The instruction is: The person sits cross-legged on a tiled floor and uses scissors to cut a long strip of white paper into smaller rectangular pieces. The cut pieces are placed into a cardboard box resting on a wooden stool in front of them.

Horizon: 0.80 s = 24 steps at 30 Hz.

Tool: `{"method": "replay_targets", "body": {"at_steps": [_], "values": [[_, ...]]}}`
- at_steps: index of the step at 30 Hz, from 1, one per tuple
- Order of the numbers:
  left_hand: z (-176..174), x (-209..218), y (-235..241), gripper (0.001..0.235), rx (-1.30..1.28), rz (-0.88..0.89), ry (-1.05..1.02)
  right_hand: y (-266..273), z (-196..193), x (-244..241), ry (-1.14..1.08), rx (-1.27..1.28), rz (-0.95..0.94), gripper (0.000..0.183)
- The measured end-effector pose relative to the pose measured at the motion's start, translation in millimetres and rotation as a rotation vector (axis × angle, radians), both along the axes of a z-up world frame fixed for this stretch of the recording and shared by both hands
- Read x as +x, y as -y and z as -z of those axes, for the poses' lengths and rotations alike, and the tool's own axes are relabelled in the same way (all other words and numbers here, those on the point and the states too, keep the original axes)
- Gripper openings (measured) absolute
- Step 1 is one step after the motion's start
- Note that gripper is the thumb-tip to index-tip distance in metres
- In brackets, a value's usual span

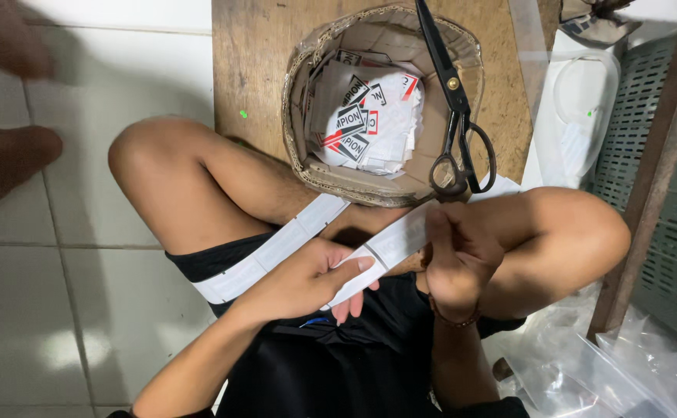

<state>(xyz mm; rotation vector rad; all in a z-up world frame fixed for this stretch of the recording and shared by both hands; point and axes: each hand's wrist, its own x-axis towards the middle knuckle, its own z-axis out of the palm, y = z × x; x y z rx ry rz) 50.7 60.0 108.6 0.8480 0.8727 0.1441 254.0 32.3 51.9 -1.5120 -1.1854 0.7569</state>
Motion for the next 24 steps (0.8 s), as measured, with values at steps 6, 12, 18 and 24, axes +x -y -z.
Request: {"method": "replay_targets", "body": {"at_steps": [6,12,18,24], "values": [[0.3,0.3,-3.4,0.05,0.055,0.029,-0.011,-3.5,-5.2,2.1,0.002,-0.002,-0.03,0.026],[3.4,-3.7,-5.6,0.051,0.111,0.03,-0.012,-10.7,-17.8,5.4,-0.069,-0.104,-0.153,0.011],[-4.6,-7.2,-14.7,0.047,0.167,0.057,-0.019,-12.2,-18.4,11.4,-0.126,-0.205,-0.113,0.002],[-11.9,-8.1,-19.1,0.045,0.17,0.076,-0.001,-15.9,-8.9,15.7,-0.203,-0.125,-0.054,0.005]]}}
